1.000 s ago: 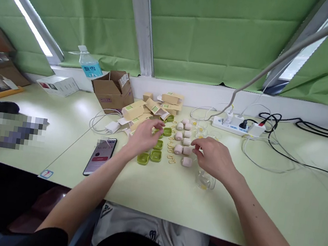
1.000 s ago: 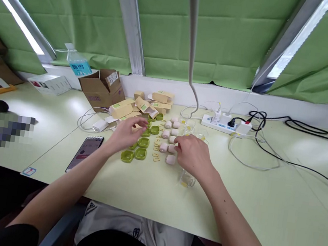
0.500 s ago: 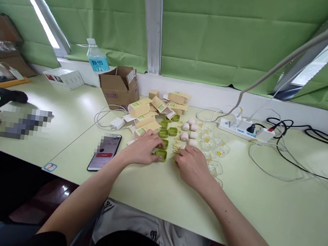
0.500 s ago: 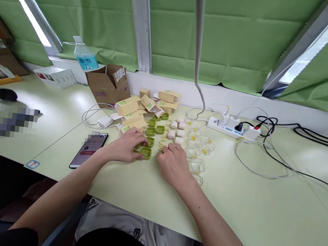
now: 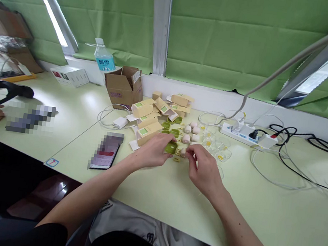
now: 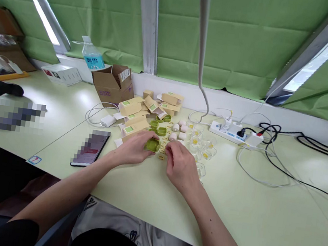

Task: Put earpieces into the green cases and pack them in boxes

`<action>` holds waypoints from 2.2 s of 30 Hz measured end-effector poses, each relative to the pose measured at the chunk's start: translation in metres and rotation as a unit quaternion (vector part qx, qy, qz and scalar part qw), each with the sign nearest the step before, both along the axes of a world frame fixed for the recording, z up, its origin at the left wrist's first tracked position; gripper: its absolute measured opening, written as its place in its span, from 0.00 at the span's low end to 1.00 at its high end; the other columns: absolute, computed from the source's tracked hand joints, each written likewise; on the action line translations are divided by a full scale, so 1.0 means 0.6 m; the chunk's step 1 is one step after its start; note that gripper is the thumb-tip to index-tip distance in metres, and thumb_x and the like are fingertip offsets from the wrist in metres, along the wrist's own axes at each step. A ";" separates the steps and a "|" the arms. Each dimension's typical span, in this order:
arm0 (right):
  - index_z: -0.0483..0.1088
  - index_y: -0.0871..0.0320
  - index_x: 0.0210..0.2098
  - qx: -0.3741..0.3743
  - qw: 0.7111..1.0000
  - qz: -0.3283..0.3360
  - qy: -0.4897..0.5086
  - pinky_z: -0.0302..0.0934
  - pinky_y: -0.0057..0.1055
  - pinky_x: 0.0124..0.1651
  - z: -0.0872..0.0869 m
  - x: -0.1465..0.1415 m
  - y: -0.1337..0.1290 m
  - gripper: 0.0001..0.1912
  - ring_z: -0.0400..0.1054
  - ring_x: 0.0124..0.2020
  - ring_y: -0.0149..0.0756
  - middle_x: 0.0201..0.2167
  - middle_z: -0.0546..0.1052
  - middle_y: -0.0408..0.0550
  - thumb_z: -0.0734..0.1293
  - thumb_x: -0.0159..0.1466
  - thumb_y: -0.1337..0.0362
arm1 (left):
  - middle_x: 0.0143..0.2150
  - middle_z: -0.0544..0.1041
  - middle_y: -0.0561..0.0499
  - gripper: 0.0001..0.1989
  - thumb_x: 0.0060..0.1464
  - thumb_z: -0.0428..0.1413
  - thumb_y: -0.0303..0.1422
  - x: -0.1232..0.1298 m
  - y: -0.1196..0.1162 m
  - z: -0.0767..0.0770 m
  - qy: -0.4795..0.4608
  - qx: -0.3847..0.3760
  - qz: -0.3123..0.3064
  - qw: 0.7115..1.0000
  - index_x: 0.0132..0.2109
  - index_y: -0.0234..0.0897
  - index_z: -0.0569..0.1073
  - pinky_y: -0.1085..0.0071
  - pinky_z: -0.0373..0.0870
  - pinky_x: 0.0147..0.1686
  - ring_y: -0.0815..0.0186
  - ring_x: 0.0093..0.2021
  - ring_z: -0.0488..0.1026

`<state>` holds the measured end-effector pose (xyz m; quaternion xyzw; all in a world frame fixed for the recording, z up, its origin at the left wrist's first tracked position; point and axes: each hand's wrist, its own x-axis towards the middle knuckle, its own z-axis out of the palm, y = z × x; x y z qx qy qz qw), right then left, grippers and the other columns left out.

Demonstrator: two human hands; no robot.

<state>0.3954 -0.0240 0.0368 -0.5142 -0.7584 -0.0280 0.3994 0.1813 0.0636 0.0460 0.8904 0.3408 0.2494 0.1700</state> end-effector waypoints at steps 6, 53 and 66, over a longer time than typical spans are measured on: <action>0.68 0.53 0.50 0.047 0.982 -0.003 0.184 0.72 0.32 0.37 0.010 0.008 -0.003 0.06 0.76 0.33 0.35 0.38 0.79 0.46 0.61 0.76 0.66 | 0.55 0.82 0.45 0.23 0.54 0.66 0.27 0.042 -0.003 0.027 -0.104 -0.013 -0.033 0.994 0.57 0.41 0.77 0.56 0.74 0.61 0.51 0.58 0.77; 0.75 0.56 0.40 0.253 0.967 0.033 -0.019 0.66 0.38 0.40 0.020 0.008 -0.004 0.08 0.68 0.42 0.42 0.35 0.75 0.51 0.70 0.69 0.75 | 0.52 0.86 0.39 0.34 0.51 0.75 0.46 0.049 -0.005 -0.017 -0.345 -0.474 -0.240 0.774 0.61 0.36 0.81 0.67 0.78 0.52 0.59 0.48 0.85; 0.78 0.54 0.38 0.226 0.973 0.032 -0.019 0.60 0.33 0.33 0.018 0.014 0.000 0.07 0.64 0.31 0.34 0.31 0.75 0.45 0.71 0.70 0.72 | 0.37 0.85 0.47 0.34 0.47 0.77 0.47 0.052 -0.008 -0.018 -0.370 -0.505 -0.195 0.755 0.56 0.35 0.79 0.71 0.73 0.44 0.64 0.39 0.83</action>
